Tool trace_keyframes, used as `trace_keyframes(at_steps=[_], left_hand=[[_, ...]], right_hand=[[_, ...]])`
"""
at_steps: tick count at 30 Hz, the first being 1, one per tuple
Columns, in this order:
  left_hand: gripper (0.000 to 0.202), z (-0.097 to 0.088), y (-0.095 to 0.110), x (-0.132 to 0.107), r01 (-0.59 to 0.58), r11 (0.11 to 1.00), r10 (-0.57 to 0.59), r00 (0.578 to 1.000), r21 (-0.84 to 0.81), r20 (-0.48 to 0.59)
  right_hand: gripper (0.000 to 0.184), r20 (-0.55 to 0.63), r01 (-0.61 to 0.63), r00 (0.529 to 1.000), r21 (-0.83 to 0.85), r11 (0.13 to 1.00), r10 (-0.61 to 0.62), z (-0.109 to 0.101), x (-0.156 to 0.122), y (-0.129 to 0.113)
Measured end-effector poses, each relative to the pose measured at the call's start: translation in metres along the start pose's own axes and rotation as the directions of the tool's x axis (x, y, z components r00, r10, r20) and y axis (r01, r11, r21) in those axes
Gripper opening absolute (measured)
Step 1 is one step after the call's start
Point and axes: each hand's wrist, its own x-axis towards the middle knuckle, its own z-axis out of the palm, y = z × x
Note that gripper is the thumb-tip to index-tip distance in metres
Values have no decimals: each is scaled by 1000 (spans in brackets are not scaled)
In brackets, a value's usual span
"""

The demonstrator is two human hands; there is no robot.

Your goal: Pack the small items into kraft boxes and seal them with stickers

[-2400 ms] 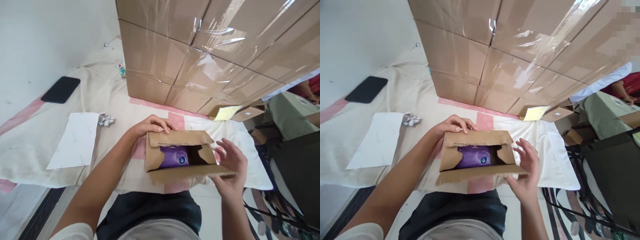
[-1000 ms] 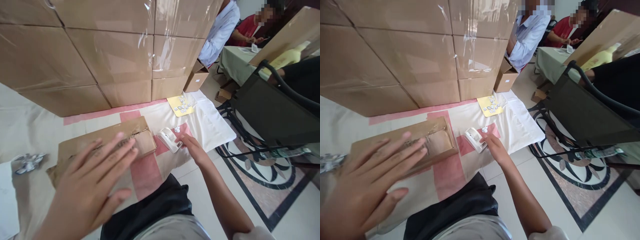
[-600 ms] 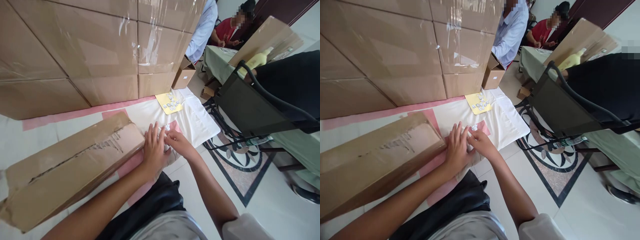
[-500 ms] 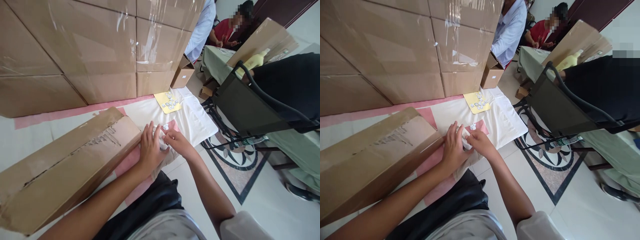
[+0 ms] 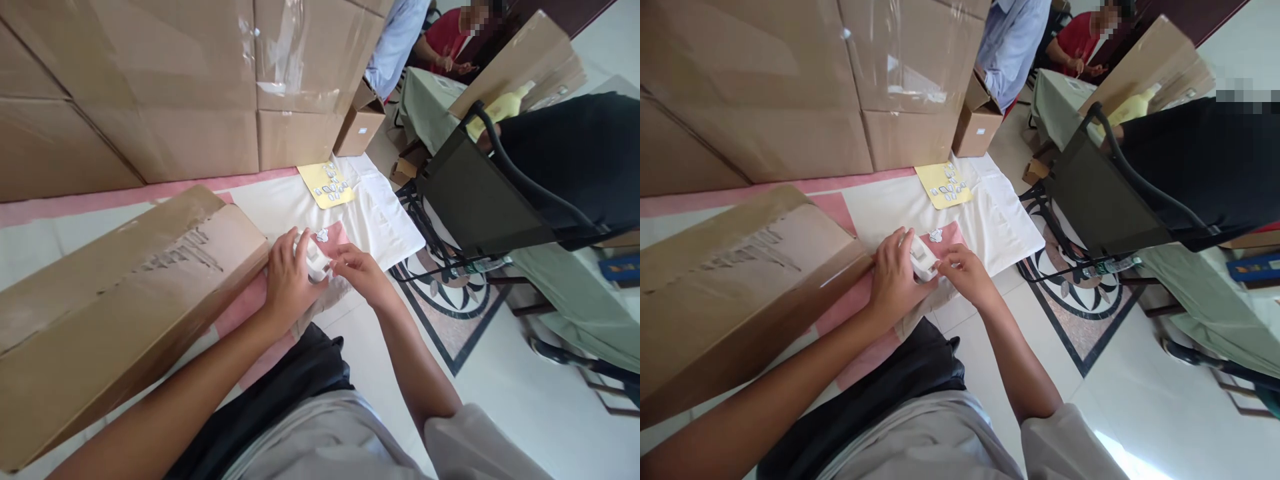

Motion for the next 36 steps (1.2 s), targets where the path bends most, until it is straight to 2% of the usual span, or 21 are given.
trace_keyframes(at_steps=[5, 12, 18, 24, 31, 36], left_hand=[[92, -1, 0, 0, -7, 1000, 7, 1000, -7, -2], [94, -4, 2, 0, 20, 999, -18, 998, -31, 53], [95, -4, 1, -1, 2, 1000, -1, 999, -30, 41], [91, -5, 3, -1, 9, 999, -8, 999, -38, 33], [89, -4, 2, -1, 3, 999, -3, 1000, -34, 17], [89, -2, 2, -2, 9, 999, -8, 1000, -53, 21]], right_hand=[[29, -30, -81, 996, 79, 994, 84, -6, -18, 6], [30, -45, -112, 992, 153, 982, 120, -13, -31, 9], [30, -78, -74, 993, 157, 985, 87, -2, -37, 18], [49, -85, -168, 975, 326, 930, 206, 15, -36, 19], [55, -164, -85, 968, 493, 866, 188, 34, -32, 17], [49, -243, 23, 963, 501, 865, 116, 45, -31, 22]])
